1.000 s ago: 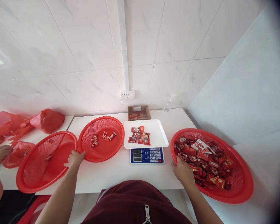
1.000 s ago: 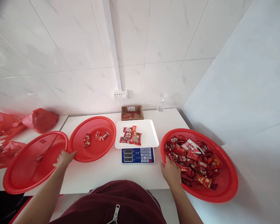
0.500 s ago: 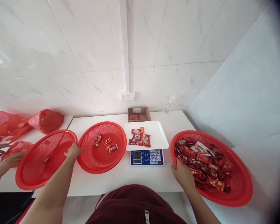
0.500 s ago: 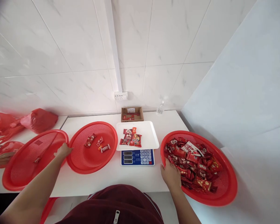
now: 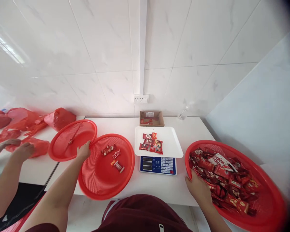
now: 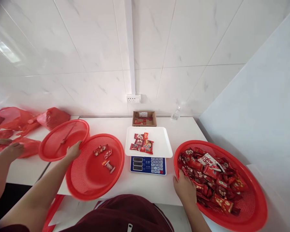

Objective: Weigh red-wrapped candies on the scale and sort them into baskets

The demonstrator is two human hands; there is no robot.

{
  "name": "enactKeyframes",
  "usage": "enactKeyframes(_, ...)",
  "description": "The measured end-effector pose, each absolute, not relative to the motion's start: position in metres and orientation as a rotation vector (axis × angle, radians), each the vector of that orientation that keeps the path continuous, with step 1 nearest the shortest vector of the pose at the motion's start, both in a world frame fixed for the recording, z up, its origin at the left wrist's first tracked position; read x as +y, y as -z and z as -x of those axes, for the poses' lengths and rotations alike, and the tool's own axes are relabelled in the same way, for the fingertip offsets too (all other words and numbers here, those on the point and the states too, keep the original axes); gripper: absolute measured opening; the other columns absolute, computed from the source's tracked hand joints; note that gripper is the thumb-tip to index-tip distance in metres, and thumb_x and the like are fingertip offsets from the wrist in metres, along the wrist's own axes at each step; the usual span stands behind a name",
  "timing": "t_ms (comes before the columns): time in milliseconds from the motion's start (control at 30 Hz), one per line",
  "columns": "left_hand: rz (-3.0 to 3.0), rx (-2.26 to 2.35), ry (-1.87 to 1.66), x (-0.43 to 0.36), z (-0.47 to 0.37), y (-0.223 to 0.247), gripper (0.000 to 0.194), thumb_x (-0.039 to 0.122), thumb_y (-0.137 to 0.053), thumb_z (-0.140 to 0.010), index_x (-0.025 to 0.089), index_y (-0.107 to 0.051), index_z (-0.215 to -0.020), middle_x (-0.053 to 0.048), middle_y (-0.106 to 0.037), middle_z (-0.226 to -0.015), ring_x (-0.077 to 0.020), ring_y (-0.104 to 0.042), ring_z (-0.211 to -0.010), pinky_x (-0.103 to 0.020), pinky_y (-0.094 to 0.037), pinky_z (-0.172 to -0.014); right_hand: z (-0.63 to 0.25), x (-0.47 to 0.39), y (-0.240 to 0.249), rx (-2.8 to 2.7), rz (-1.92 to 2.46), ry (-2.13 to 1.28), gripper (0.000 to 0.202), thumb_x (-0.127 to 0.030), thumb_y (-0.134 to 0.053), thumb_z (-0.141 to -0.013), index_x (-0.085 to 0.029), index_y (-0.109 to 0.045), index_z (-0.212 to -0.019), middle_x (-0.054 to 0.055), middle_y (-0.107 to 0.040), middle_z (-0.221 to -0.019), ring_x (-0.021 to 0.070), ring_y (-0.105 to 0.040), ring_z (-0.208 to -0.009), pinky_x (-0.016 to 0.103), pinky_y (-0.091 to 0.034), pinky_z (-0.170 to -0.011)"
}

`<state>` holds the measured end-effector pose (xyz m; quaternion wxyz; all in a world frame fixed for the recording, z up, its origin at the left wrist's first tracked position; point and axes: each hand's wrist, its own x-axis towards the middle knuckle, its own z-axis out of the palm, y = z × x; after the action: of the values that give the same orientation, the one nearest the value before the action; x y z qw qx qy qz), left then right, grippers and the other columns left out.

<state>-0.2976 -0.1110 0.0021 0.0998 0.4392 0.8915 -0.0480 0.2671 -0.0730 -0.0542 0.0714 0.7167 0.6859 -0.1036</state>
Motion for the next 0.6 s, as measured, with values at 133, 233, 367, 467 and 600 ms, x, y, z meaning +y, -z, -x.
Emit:
enactKeyframes(133, -1.438, 2.55, 0.173, -0.118, 0.308, -0.006, 0.062, 0.001, -0.041, -0.07, 0.022, -0.047, -0.128, -0.012, -0.056, -0.127, -0.0267, -0.049, -0.12, -0.05, -0.018, -0.109, -0.267, -0.073, 0.054, 2.047, -2.135, 0.33, 0.048, -0.031, -0.029, -0.089, -0.007, -0.044, -0.128, 0.019, -0.064, -0.109, 0.0294, -0.061, -0.101, 0.04, -0.043, -0.086)
enactKeyframes(233, -1.527, 2.49, 0.169, -0.122, 0.311, -0.007, 0.059, -0.002, -0.043, -0.068, 0.026, -0.056, -0.118, -0.008, -0.058, -0.124, -0.0226, -0.046, -0.124, -0.046, -0.014, -0.111, -0.267, -0.072, 0.054, 2.044, -2.137, 0.341, 0.049, -0.031, -0.028, -0.089, -0.006, -0.043, -0.129, 0.02, -0.063, -0.112, 0.0298, -0.061, -0.102, 0.04, -0.043, -0.086)
enactKeyframes(367, -1.574, 2.489, 0.137, -0.121, 0.309, -0.004, 0.056, -0.004, -0.042, -0.068, 0.027, -0.06, -0.111, -0.008, -0.053, -0.13, -0.0222, -0.032, -0.134, -0.052, -0.009, -0.111, -0.266, -0.071, 0.053, 2.038, -2.148, 0.375, 0.05, -0.031, -0.029, -0.088, -0.007, -0.043, -0.129, 0.019, -0.063, -0.112, 0.0294, -0.061, -0.102, 0.04, -0.043, -0.088)
enactKeyframes(467, -1.526, 2.564, 0.097, -0.117, 0.309, -0.001, 0.053, 0.0, -0.045, -0.07, 0.024, -0.059, -0.115, -0.011, -0.034, -0.146, -0.0291, -0.015, -0.139, -0.058, -0.012, -0.109, -0.267, -0.072, 0.053, 2.031, -2.17, 0.414, 0.051, -0.031, -0.029, -0.088, -0.007, -0.041, -0.131, 0.019, -0.062, -0.114, 0.0287, -0.059, -0.105, 0.042, -0.041, -0.09)
enactKeyframes(600, -1.395, 2.666, 0.012, -0.112, 0.309, 0.0, 0.055, 0.005, -0.044, -0.074, 0.019, -0.051, -0.127, -0.015, -0.024, -0.15, -0.0326, -0.021, -0.137, -0.051, -0.031, -0.104, -0.26, -0.073, 0.051, 2.104, -2.295, 0.196, 0.055, -0.037, -0.036, -0.086, -0.013, -0.037, -0.135, 0.018, -0.047, -0.134, 0.0322, -0.041, -0.125, 0.056, -0.028, -0.1)
